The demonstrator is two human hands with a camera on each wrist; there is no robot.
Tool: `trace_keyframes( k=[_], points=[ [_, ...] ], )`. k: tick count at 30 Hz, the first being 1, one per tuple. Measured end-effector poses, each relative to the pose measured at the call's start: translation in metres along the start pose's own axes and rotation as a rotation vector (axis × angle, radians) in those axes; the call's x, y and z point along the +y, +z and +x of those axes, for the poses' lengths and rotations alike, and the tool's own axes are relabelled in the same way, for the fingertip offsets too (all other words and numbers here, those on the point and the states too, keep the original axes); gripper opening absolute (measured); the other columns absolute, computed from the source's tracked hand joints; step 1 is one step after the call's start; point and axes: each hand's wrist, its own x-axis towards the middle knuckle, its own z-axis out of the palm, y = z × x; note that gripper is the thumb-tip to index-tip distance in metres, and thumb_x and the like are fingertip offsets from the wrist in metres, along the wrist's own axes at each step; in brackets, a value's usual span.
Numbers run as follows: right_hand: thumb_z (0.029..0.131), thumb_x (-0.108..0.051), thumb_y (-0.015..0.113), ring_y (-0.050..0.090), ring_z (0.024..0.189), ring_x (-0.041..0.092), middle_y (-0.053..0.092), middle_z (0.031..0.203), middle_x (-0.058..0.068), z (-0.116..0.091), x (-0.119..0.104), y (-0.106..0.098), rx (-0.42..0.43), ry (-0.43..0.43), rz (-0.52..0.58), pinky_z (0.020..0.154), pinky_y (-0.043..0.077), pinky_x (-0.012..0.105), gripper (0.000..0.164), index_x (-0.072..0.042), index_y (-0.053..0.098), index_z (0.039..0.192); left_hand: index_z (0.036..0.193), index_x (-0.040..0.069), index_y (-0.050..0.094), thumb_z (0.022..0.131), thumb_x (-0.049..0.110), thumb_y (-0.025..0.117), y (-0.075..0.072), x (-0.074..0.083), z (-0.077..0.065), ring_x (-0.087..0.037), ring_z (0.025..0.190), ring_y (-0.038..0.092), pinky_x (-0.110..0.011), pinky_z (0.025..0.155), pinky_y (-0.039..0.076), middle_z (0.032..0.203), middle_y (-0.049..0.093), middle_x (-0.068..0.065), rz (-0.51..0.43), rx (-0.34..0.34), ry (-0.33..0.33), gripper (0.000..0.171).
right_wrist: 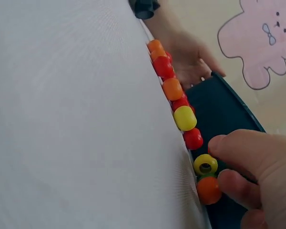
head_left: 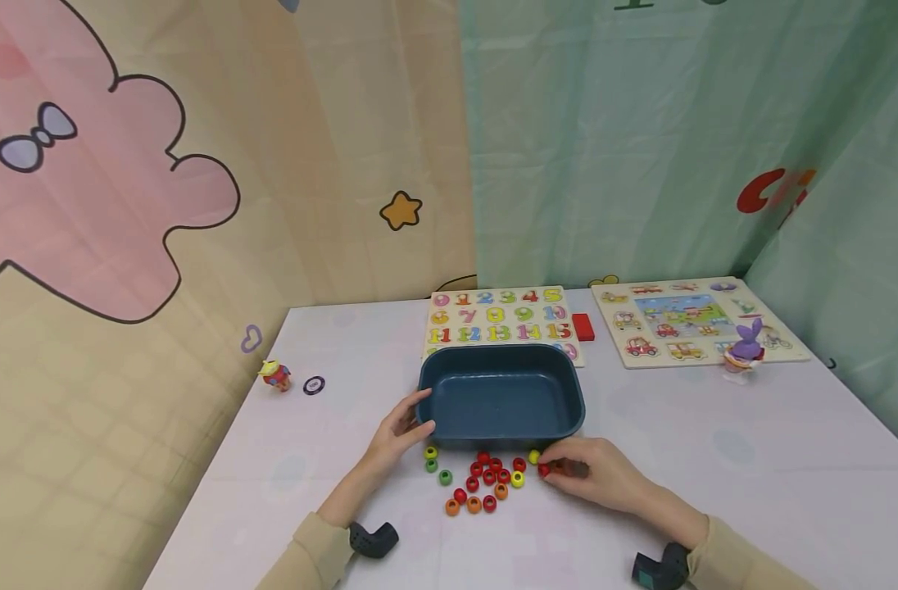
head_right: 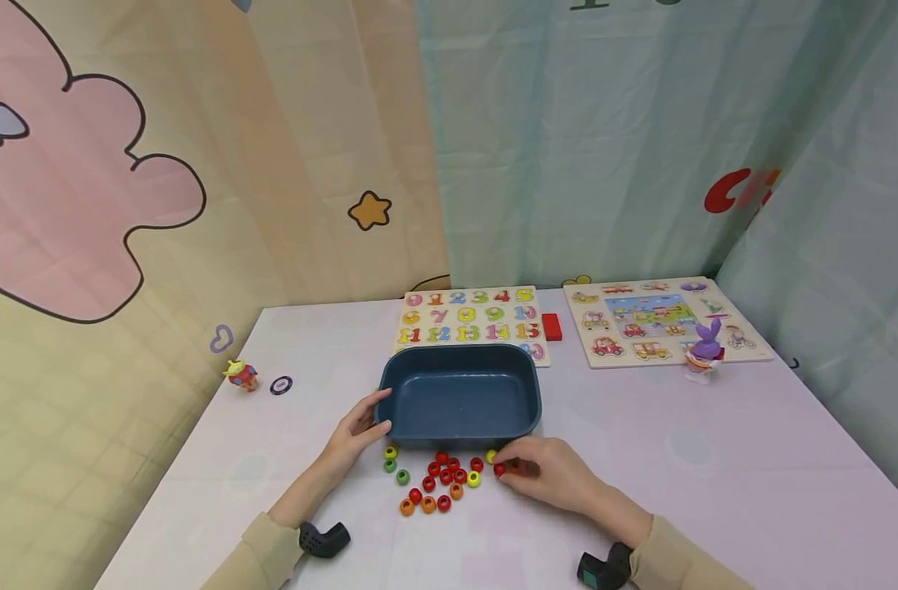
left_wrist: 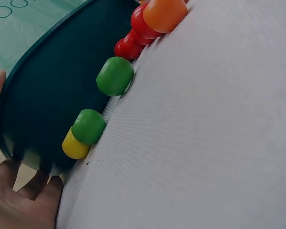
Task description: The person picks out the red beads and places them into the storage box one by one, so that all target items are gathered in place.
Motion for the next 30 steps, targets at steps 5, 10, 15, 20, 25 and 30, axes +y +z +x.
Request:
trace_keyframes(
  k=[5,10,15,20,25,30],
  points=[
    [0.078,-0.018,0.069,0.052,0.066,0.006,0.060,0.089,-0.011,0.007,-0.016,-0.009,-0.046,-0.002,0.197,0.050,0.044,0.019,0.023,-0.015,0.065,0.101,0.136,0.005,0.035,0.087,0.014,0.058,0.003,0.006,-0.003,-0.025,0.129,0.026,-0.038,0.105,0.022,0.144,0.024,-0.011,0.003,0.005,-0.006,0.055],
    [0.076,-0.002,0.068,0.051,0.064,0.010,0.060,0.091,0.000,0.035,-0.048,-0.030,-0.086,-0.079,0.339,0.048,0.047,0.023,0.027,-0.013,0.064,0.101,0.137,0.006,0.034,0.087,0.016,0.058,0.002,0.005,-0.003,-0.027,0.129,0.025,-0.038,0.104,0.023,0.144,0.023,-0.011,0.007,-0.006,-0.007,0.056],
    [0.075,0.006,0.065,0.054,0.069,0.016,0.057,0.092,0.008,0.084,-0.075,-0.053,-0.113,-0.119,0.421,0.057,0.051,0.028,0.026,-0.008,0.064,0.097,0.136,0.011,0.037,0.087,0.018,0.059,0.002,0.003,-0.001,-0.025,0.129,0.026,-0.036,0.104,0.024,0.144,0.023,-0.009,0.010,0.005,-0.018,0.054],
    [0.079,0.004,0.063,0.056,0.084,0.022,0.057,0.102,0.012,0.134,-0.054,-0.048,-0.145,-0.006,0.518,0.069,0.052,0.033,0.021,0.000,0.063,0.099,0.133,0.018,0.042,0.084,0.021,0.062,-0.002,-0.015,0.004,-0.023,0.129,0.028,-0.039,0.104,0.024,0.144,0.024,-0.007,-0.007,0.032,0.003,0.052],
    [0.081,-0.010,0.065,0.059,0.090,0.020,0.062,0.105,0.012,0.176,-0.028,-0.030,-0.197,0.104,0.538,0.078,0.050,0.030,0.026,-0.001,0.063,0.105,0.132,0.019,0.043,0.084,0.020,0.062,-0.002,-0.019,0.006,-0.023,0.128,0.028,-0.039,0.104,0.023,0.143,0.025,-0.007,-0.007,0.035,0.001,0.052],
    [0.080,-0.015,0.067,0.060,0.082,0.019,0.065,0.093,0.007,0.201,-0.010,-0.008,-0.274,0.133,0.500,0.075,0.051,0.031,0.027,-0.003,0.064,0.104,0.134,0.016,0.040,0.086,0.015,0.060,-0.003,-0.018,0.006,-0.024,0.129,0.026,-0.039,0.104,0.023,0.144,0.023,-0.008,-0.013,0.013,-0.021,0.052]
  ],
)
